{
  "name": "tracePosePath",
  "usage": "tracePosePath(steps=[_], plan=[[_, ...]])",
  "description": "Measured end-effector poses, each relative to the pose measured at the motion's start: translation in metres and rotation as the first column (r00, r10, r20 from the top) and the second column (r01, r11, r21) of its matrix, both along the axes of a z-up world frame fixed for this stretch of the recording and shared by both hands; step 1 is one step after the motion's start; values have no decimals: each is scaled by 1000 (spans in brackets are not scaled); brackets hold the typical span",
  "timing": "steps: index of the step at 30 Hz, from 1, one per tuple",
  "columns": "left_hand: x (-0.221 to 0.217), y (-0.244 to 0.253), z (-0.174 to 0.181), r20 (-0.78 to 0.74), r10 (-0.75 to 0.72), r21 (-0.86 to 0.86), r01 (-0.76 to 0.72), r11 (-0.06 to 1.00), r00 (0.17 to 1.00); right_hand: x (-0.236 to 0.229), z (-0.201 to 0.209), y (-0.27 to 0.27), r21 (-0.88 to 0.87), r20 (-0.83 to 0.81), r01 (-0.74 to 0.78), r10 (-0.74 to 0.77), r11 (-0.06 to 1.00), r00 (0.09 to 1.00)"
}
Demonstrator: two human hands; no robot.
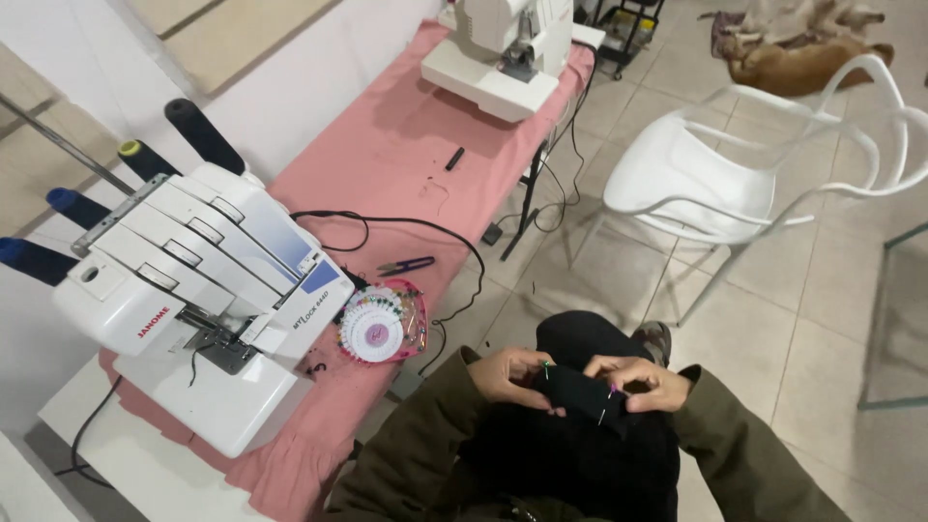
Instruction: The person is pinning a black fabric item, likely a garment, while seated. They repeatedly pick up pins from a nearby container and insert them into the fabric to hold the layers together.
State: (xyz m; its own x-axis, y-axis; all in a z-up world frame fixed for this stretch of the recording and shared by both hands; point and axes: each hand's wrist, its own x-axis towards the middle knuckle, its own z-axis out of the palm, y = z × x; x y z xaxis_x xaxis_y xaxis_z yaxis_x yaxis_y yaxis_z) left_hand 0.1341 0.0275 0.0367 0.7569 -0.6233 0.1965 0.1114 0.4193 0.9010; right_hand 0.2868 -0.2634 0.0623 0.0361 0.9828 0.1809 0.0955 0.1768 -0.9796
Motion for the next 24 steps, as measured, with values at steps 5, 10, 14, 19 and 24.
tracePosePath(steps=[5,10,14,19,24], plan=[[-5,27,41,70,-252,34,250,968,965,-13,28,5,33,-77,-99,101,995,992],[8,7,83,168,-236,336,169,927,957,-43,106,20,-328,333,251,-137,911,933],[10,-19,101,275,-83,429,-45,902,958,-54,125,16,-269,347,268,-166,925,923],[-11,6,103,265,-96,215,39,976,959,-5,28,-78,-301,132,36,4,953,991],[-22,40,79,297,-11,37,0,999,955,-23,74,-52,-16,-173,-325,318,946,932]])
